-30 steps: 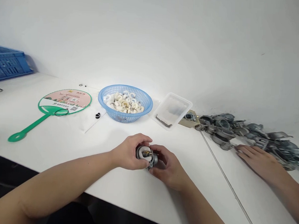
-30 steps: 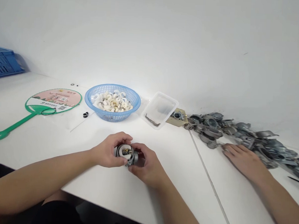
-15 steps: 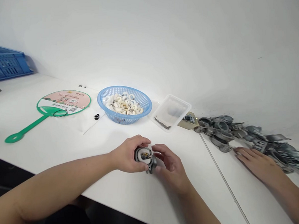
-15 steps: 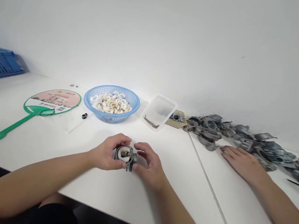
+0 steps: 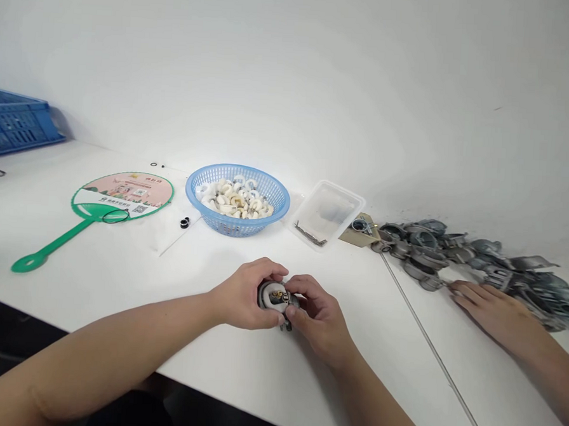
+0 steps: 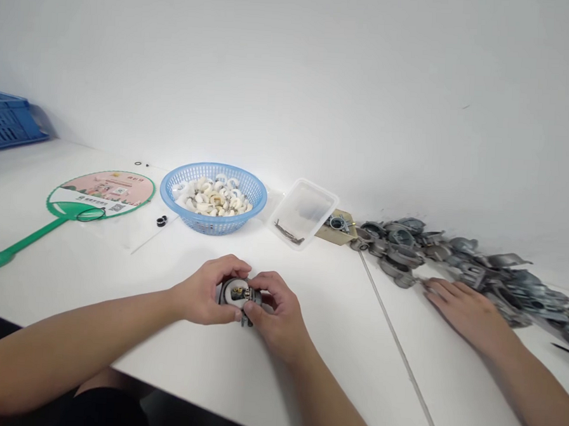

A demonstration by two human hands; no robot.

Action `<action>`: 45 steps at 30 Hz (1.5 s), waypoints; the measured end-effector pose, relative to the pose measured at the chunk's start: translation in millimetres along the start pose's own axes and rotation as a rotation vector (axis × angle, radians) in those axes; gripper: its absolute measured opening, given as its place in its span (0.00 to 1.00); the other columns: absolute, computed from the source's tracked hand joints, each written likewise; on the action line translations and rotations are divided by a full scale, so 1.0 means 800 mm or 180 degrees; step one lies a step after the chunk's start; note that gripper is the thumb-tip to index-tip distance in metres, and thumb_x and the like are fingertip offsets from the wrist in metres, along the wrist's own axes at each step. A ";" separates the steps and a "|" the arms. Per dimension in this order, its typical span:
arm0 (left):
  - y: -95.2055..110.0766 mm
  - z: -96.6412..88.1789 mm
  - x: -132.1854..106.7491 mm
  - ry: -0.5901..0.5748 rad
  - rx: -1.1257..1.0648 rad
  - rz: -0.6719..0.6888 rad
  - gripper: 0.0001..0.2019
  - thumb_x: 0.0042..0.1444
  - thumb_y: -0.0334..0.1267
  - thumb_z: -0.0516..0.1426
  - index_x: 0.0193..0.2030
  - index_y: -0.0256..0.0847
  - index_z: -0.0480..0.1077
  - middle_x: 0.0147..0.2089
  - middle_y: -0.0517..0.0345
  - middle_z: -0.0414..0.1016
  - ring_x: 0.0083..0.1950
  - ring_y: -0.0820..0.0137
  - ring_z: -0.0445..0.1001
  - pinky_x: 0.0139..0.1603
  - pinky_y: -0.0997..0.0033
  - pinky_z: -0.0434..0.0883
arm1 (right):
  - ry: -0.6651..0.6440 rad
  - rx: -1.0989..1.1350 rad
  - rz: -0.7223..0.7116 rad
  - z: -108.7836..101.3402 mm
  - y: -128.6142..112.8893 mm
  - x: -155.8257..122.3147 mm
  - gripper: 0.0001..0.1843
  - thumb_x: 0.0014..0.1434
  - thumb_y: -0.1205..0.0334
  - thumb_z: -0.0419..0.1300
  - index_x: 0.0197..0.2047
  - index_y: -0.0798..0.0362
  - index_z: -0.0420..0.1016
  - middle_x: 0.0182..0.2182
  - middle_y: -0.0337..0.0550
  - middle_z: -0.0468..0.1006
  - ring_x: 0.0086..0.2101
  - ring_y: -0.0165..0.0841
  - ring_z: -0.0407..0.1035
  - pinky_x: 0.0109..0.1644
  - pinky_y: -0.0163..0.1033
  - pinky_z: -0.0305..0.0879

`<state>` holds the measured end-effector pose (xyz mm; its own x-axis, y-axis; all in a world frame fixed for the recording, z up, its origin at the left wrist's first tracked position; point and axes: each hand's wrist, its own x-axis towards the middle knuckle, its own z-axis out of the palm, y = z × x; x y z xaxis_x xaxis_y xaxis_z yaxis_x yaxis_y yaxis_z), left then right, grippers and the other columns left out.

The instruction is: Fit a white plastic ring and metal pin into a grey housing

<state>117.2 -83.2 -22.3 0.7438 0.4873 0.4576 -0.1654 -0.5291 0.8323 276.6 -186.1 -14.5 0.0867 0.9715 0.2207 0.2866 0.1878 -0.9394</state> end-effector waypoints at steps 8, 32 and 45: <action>-0.003 0.001 -0.002 -0.0013 -0.0036 -0.0027 0.30 0.36 0.36 0.65 0.50 0.41 0.63 0.44 0.53 0.68 0.43 0.63 0.71 0.43 0.62 0.70 | -0.0201 0.0029 -0.0054 -0.004 -0.001 0.000 0.21 0.50 0.51 0.64 0.47 0.47 0.70 0.43 0.45 0.67 0.40 0.36 0.68 0.41 0.42 0.68; -0.021 -0.005 -0.005 0.0226 -0.0367 -0.0178 0.41 0.52 0.60 0.53 0.66 0.41 0.44 0.60 0.42 0.57 0.57 0.59 0.61 0.58 0.52 0.59 | -0.0108 -0.1221 -0.0106 -0.007 -0.013 -0.001 0.41 0.36 0.63 0.71 0.56 0.47 0.66 0.48 0.48 0.74 0.44 0.44 0.72 0.49 0.51 0.70; -0.022 -0.002 -0.012 0.0315 -0.0201 -0.0558 0.36 0.54 0.55 0.53 0.65 0.39 0.48 0.58 0.42 0.61 0.55 0.60 0.64 0.58 0.53 0.61 | 0.2580 -0.1751 0.1065 -0.188 0.020 -0.104 0.45 0.37 0.52 0.70 0.58 0.54 0.62 0.47 0.55 0.73 0.46 0.49 0.70 0.52 0.55 0.66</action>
<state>112.1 -77.6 -40.5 0.6980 0.6357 0.3299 -0.0816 -0.3870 0.9185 417.2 -285.8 -8.3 0.8002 0.5345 0.2719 0.5083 -0.3639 -0.7805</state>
